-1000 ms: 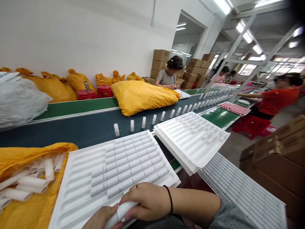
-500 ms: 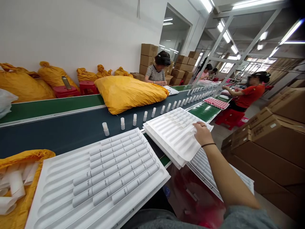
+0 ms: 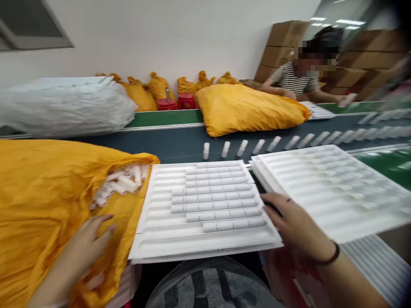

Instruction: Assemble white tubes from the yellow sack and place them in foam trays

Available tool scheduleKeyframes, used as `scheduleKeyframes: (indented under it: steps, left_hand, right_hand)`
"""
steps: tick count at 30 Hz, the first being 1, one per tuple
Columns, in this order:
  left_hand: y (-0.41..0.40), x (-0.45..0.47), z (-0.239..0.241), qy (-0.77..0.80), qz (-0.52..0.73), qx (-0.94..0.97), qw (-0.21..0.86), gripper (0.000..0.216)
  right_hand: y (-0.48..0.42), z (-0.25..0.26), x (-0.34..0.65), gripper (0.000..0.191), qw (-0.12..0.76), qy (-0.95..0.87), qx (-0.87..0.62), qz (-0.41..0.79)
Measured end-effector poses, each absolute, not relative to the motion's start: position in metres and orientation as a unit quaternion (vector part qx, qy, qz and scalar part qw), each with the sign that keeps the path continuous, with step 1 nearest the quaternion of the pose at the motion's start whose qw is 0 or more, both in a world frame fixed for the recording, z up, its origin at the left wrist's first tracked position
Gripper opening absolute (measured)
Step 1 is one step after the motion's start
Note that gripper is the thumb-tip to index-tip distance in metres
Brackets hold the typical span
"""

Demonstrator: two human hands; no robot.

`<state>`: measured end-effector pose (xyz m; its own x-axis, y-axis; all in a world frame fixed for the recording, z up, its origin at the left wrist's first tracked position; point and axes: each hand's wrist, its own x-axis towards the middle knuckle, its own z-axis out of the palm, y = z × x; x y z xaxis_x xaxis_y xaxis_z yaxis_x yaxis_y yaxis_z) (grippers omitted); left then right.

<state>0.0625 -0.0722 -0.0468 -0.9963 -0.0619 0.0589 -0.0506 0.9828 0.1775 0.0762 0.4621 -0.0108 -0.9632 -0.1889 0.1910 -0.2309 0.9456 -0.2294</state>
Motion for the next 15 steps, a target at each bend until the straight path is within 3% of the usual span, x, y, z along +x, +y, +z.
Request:
scheduleKeyframes:
  steps: [4,9,15]
  left_hand:
    - [-0.079,0.031,-0.056,-0.997,-0.069,0.027,-0.004,0.042]
    - [-0.094,-0.019,-0.052,-0.998,-0.066,0.004,0.022,0.042]
    - [-0.091,-0.05,-0.043,-0.988,-0.131,-0.077,-0.001,0.024]
  right_hand:
    - [0.406,-0.047,0.096,0.028,0.059,-0.957,0.265,0.105]
    - [0.445,-0.067,0.089,0.028,0.079,-0.973,0.216,0.004]
    - [0.471,-0.071,0.089,0.015,0.029,-0.979,0.202,0.028]
